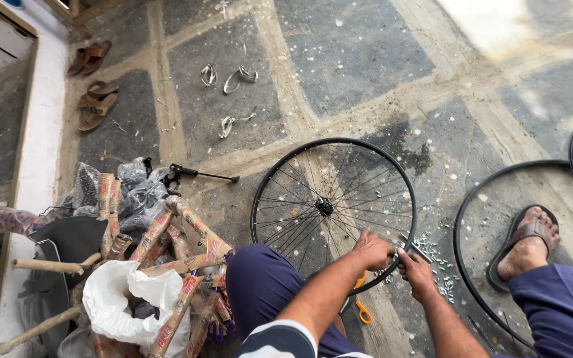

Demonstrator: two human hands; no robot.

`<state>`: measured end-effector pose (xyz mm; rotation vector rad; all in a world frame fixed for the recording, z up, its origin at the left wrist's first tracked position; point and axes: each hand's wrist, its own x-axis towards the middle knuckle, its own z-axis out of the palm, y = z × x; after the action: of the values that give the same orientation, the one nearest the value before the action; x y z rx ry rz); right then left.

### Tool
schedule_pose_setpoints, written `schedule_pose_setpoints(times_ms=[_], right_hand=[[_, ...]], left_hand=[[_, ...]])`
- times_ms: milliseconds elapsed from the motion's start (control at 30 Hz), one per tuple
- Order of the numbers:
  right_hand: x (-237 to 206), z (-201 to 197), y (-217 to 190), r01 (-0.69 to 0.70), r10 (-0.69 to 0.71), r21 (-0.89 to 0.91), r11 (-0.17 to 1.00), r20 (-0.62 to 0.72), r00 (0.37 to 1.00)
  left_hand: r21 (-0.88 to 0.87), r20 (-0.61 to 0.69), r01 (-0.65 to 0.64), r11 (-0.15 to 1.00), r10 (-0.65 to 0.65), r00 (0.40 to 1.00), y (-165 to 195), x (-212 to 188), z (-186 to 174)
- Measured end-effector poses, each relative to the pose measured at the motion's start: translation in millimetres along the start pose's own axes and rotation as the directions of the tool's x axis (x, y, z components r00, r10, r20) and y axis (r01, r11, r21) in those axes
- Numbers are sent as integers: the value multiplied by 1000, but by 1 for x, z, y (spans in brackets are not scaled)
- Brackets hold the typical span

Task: The person threads spokes through a bicycle wheel hub and attaches them to the rim by hand, using a small bowl of spoke nipples.

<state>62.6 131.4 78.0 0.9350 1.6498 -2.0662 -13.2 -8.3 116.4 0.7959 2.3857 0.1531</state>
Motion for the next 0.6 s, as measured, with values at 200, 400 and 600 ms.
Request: schedule_pose_setpoints(times_ms=[200, 400, 600], right_hand=[[1, 2, 1, 22, -22, 3, 1000, -50, 999], [4, 3, 4, 6, -6, 5, 1000, -37, 999], [-2, 4, 10, -244, 238, 53, 968, 90, 967]], left_hand=[[-268, 78, -39, 963, 62, 995, -12, 9, 3], [-184, 39, -66, 981, 75, 996, -10, 11, 6], [-51, 7, -47, 998, 47, 999, -5, 12, 14]])
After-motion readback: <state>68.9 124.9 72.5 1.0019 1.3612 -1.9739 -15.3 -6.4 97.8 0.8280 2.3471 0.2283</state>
